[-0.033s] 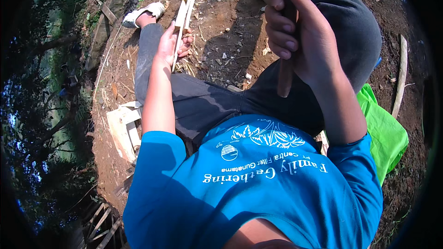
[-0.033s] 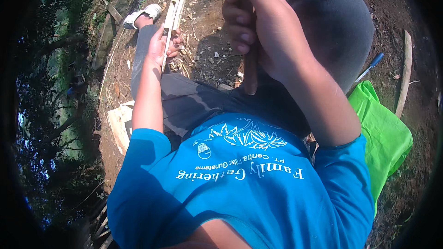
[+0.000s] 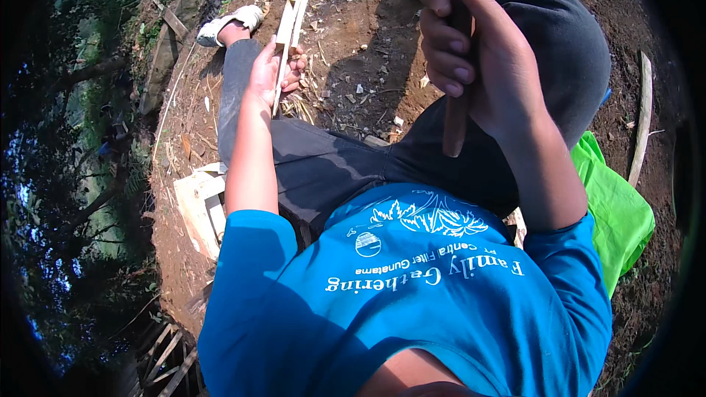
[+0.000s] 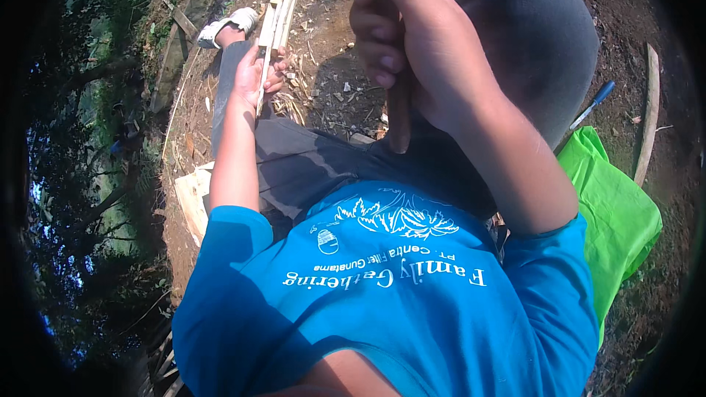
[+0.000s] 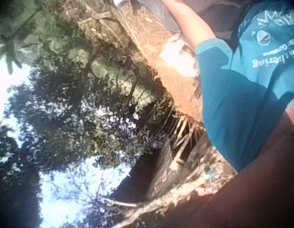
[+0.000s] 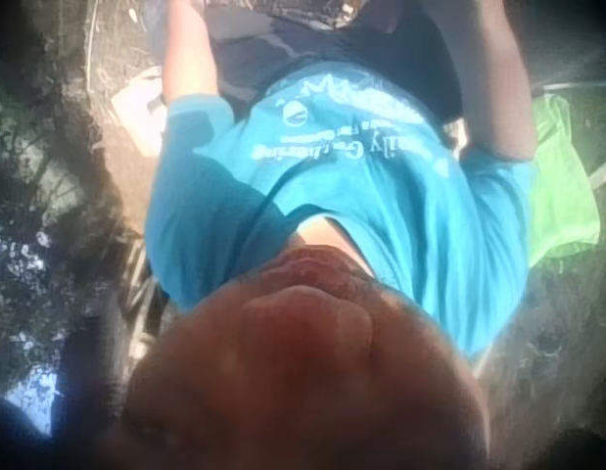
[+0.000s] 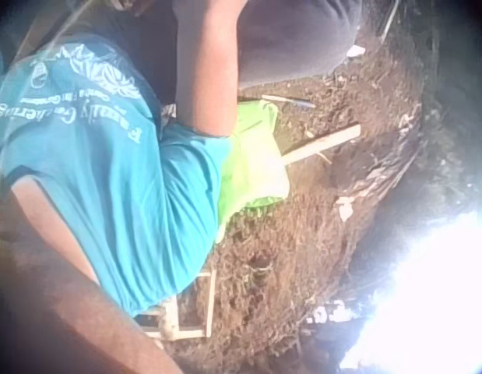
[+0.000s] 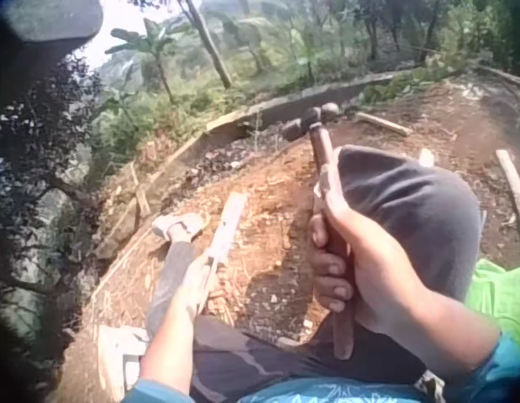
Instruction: The person sits on the ground and uses a hammer to attach small wooden strips onto a rectangular wooden frame, handling the strips one by one and hammering nails into them.
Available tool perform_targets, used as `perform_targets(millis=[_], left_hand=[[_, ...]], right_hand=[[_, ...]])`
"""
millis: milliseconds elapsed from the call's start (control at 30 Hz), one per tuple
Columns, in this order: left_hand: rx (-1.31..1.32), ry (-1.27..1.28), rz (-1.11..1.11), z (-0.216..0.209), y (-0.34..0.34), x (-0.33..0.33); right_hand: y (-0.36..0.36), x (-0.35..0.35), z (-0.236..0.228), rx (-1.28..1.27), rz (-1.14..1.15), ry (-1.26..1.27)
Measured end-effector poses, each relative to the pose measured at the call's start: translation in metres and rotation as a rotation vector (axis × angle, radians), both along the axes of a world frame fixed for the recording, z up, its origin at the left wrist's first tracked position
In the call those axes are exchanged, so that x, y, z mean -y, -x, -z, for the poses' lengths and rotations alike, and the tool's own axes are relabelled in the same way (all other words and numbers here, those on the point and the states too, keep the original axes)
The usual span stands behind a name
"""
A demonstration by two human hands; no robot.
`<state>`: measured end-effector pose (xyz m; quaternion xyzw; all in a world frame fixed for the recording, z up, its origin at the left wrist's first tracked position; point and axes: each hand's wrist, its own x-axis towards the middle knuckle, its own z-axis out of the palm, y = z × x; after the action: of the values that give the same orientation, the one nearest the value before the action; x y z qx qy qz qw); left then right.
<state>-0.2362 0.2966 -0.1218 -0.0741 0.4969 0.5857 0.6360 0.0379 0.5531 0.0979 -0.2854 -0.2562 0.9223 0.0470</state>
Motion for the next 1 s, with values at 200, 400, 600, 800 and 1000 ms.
perform_targets(millis=[200, 400, 600, 800, 1000], left_hand=[[0.108, -0.104, -0.053, -0.002, 0.011, -0.008], [0.087, -0.068, -0.046, 0.022, -0.011, -0.031], [-0.169, 0.154, -0.001, 0.042, -0.049, -0.053], [-0.744, 0.34, 0.142, 0.053, -0.081, -0.064], [-1.184, 0.922, 0.759, 0.081, -0.104, -0.07]], right_hand=[[-0.003, -0.004, 0.002, 0.004, 0.011, 0.06], [0.002, -0.004, 0.013, 0.037, 0.047, 0.01], [0.009, 0.001, 0.024, 0.017, 0.037, -0.037], [-0.015, 0.001, 0.032, 0.071, 0.015, -0.382], [-0.027, -0.006, 0.041, 0.065, 0.057, -0.319]])
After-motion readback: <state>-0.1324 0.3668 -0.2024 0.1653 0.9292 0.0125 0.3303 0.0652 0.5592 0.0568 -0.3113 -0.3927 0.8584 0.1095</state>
